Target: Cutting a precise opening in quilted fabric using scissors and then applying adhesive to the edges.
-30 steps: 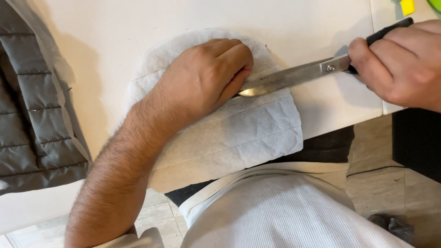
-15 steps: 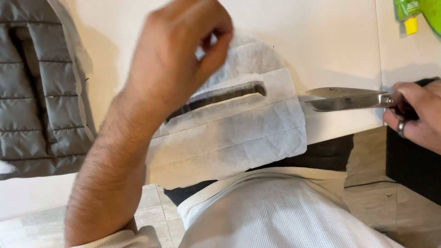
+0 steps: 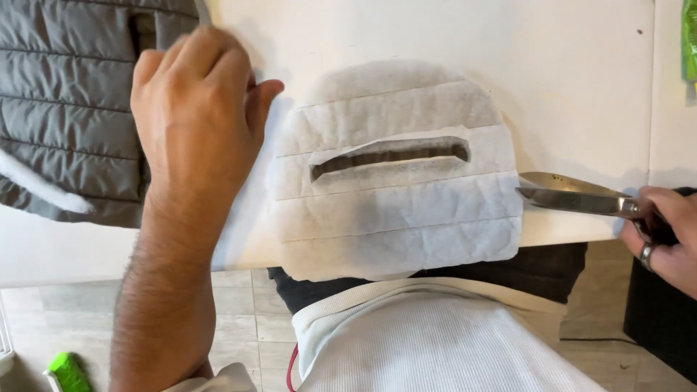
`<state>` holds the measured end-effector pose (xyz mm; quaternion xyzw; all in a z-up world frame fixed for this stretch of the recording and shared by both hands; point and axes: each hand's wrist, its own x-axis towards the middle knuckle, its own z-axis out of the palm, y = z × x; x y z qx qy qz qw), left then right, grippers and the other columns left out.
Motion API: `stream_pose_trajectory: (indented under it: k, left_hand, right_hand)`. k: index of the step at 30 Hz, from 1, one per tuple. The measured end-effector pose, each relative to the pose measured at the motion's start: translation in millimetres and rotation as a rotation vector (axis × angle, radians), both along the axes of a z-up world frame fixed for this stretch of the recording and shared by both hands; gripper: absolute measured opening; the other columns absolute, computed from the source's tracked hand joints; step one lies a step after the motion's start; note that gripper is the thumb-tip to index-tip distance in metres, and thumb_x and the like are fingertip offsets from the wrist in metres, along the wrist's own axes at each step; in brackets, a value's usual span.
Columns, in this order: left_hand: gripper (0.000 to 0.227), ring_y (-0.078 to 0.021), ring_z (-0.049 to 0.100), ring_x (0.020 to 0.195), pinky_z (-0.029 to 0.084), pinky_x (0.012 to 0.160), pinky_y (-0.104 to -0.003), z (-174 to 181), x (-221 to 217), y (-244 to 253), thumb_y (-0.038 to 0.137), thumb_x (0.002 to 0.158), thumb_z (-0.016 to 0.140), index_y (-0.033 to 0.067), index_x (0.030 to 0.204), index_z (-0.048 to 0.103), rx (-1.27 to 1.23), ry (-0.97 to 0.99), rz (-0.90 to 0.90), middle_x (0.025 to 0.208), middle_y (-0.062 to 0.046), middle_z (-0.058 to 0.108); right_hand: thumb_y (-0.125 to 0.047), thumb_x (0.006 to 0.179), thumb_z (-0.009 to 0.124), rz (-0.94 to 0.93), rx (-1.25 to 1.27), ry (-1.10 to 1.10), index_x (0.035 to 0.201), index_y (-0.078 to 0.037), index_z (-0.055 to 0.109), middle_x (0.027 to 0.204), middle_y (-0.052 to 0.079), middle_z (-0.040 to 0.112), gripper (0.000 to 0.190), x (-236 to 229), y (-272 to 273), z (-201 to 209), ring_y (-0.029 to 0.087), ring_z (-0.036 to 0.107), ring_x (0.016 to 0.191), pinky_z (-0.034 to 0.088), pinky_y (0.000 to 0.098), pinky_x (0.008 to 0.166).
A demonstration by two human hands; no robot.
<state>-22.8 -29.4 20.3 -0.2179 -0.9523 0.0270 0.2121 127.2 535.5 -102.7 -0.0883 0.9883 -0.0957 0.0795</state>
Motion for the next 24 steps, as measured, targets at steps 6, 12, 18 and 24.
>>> stream_pose_trajectory:
  k: [6,12,18,24]
  left_hand:
    - [0.057,-0.0179,0.025,0.05,0.022,0.052,-0.036,-24.4,41.3,-14.6,-0.005,0.106,0.076,0.009,0.062,0.043,0.353,0.144,-0.075,0.059,-0.003,0.038]
    - [0.023,-0.015,0.068,0.072,0.053,0.061,-0.032,-16.6,76.7,24.6,0.006,0.102,0.073,-0.003,0.122,0.066,0.487,-0.201,-0.188,0.092,-0.011,0.076]
    - [0.034,-0.0252,0.061,0.074,0.041,0.064,-0.037,-14.9,89.7,44.1,-0.02,0.092,0.06,-0.0032,0.121,0.068,0.426,-0.247,-0.258,0.097,-0.012,0.068]
    - [0.004,-0.0223,0.058,0.071,0.045,0.059,-0.035,-19.6,101.7,49.7,-0.008,0.098,0.068,-0.0039,0.096,0.068,0.329,0.041,-0.394,0.093,-0.014,0.062]
  right_hand:
    - [-0.003,0.096,0.068,-0.12,-0.225,-0.085,0.113,0.001,0.062,0.073,0.01,0.052,0.018,-2.7,-14.8,2.4,0.021,0.05,0.064,0.044,0.0318,0.075]
    - [-0.005,0.094,0.076,0.072,-0.051,0.107,0.116,0.0,0.067,0.076,0.013,0.062,0.024,-15.8,-40.1,32.3,0.027,0.06,0.067,0.05,0.0383,0.076]
    - [-0.001,0.093,0.08,0.244,-0.068,0.215,0.132,0.008,0.064,0.082,0.022,0.064,0.043,-25.3,-55.6,49.0,0.034,0.063,0.071,0.052,0.0423,0.07]
    - [-0.007,0.093,0.077,0.162,-0.003,0.118,0.106,0.002,0.068,0.058,0.009,0.054,0.018,-27.4,-57.5,48.3,0.024,0.054,0.055,0.045,0.0385,0.063]
